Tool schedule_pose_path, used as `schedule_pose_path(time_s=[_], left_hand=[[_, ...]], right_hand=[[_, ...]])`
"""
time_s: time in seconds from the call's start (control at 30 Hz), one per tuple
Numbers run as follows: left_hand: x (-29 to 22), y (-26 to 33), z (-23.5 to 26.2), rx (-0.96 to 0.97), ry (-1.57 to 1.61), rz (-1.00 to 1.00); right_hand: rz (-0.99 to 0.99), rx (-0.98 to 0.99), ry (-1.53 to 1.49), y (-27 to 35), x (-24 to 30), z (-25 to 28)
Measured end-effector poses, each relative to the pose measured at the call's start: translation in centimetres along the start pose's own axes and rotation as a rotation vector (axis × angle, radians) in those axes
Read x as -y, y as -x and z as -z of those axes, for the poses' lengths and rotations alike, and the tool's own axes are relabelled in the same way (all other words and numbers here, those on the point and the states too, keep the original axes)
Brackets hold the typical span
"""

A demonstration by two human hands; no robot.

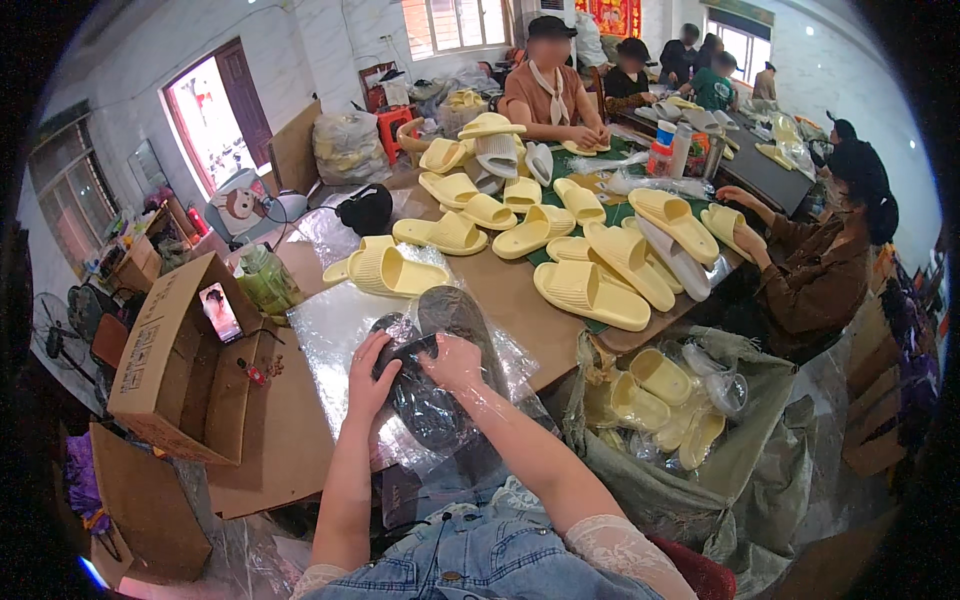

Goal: The person wraps pairs of yellow and white plastic slippers in clear plastic bags. They pick up a pair, place it into a bag, and then set the packaged item aside. The process is repeated continuously with different pairs of slippers.

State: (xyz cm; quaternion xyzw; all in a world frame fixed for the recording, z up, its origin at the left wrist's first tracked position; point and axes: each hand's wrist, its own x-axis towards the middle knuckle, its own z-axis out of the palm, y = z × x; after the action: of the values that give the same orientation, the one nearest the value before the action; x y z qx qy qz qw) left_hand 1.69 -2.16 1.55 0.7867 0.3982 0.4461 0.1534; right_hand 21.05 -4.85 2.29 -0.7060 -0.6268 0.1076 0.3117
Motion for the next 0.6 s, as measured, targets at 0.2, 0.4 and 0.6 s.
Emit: schedule_pose_path(time_s=[0.2, 0.4, 0.6], left_hand=[[-0.12, -0.08, 0.01, 0.001, 0.004, -0.005], [0.05, -0.04, -0.11, -0.006, 0.005, -0.008], [-0.06, -0.07, 0.02, -0.004, -0.007, -0.009]], right_hand=[[0.012, -0.002, 0.008, -0.01, -0.32, -0.20], [0.021, -0.014, 0.007, -0.06, -0.45, -0.35], [0.025, -0.009, -0.004, 0.09, -0.40, -0.33]])
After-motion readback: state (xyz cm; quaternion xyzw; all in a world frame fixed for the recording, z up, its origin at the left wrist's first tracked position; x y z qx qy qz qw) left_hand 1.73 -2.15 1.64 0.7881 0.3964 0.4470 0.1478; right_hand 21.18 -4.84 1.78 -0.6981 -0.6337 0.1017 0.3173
